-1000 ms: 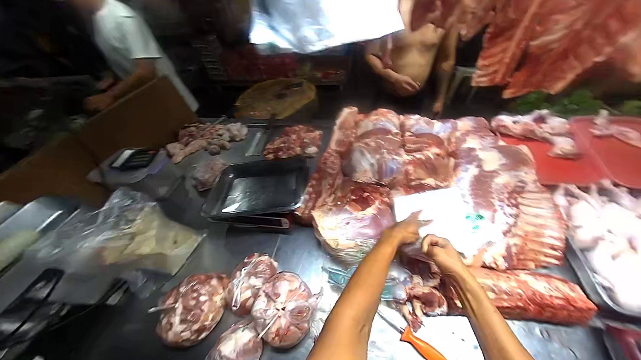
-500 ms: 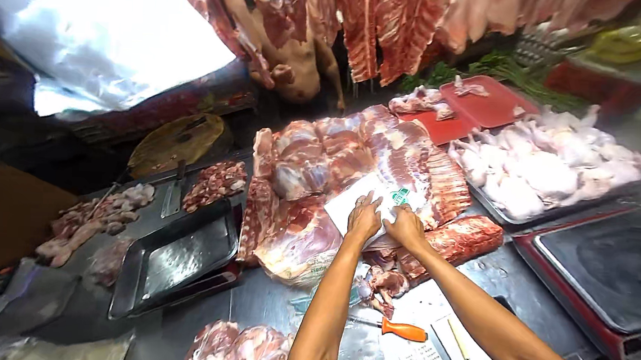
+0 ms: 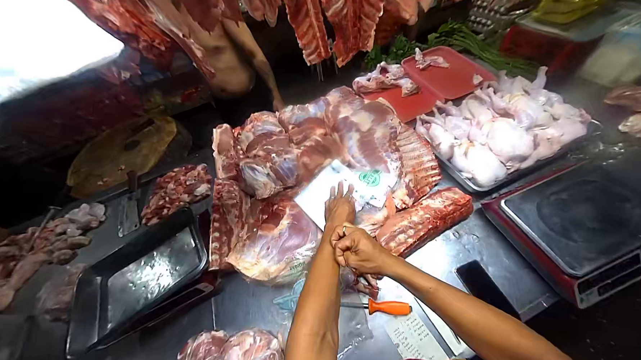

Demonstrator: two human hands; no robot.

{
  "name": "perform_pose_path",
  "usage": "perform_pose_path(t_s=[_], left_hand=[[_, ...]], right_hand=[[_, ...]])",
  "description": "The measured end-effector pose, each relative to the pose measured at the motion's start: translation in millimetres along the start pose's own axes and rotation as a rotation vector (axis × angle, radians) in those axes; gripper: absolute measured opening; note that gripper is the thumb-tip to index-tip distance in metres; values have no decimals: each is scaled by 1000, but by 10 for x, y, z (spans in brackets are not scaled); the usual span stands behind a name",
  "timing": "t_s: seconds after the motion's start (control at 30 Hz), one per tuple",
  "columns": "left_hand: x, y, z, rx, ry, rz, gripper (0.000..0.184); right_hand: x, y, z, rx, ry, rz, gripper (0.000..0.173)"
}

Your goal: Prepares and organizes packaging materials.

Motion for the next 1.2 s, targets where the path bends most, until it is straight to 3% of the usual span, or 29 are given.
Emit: perform_pose_path(t_s=[0.07, 0.17, 0.23, 0.33, 0.43, 0.53, 0.67, 0.8, 0.97, 1.1, 1.2], left_hand=[[-72, 6, 90, 11, 4, -179, 52], [-235, -164, 11, 137, -34, -458, 44], [-253, -278, -208, 256, -61, -443, 36], [-283, -202, -533, 164, -78, -277, 38], [-252, -81, -859, 99, -96, -265, 32], [-197, -45, -951, 231, -124, -339, 32], [-21, -11, -776, 143, -123, -257, 48], [99, 9, -660, 117, -201, -170, 27], [125, -27, -705, 230, -310, -373, 22], [205, -5, -703, 40, -262, -345, 43], [230, 14, -708, 30, -283, -309, 28]], right_hand=[[26, -96, -100, 95, 91, -26, 17], [460, -326, -219, 173, 341, -158, 27], [664, -389, -308, 168, 395, -252, 40], [783, -391, -372, 103, 484, -376, 54], [748, -365, -331, 125, 560, -420, 46], [638, -307, -243, 202, 571, -367, 35], [643, -228, -175, 246, 497, -327, 39], [716, -220, -169, 271, 466, -308, 33], [790, -206, -249, 441, 324, -257, 22], [852, -181, -300, 592, 324, -180, 20], [867, -163, -354, 593, 305, -191, 21]])
Point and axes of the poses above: each hand's wrist, its own z-axis towards the middle knuckle, its own y-axis out of the palm, x = y × z, the point moved 1 cm from there along z, towards the middle knuckle, and after that the axes turned 10 degrees about x, right-handed, at the moved point
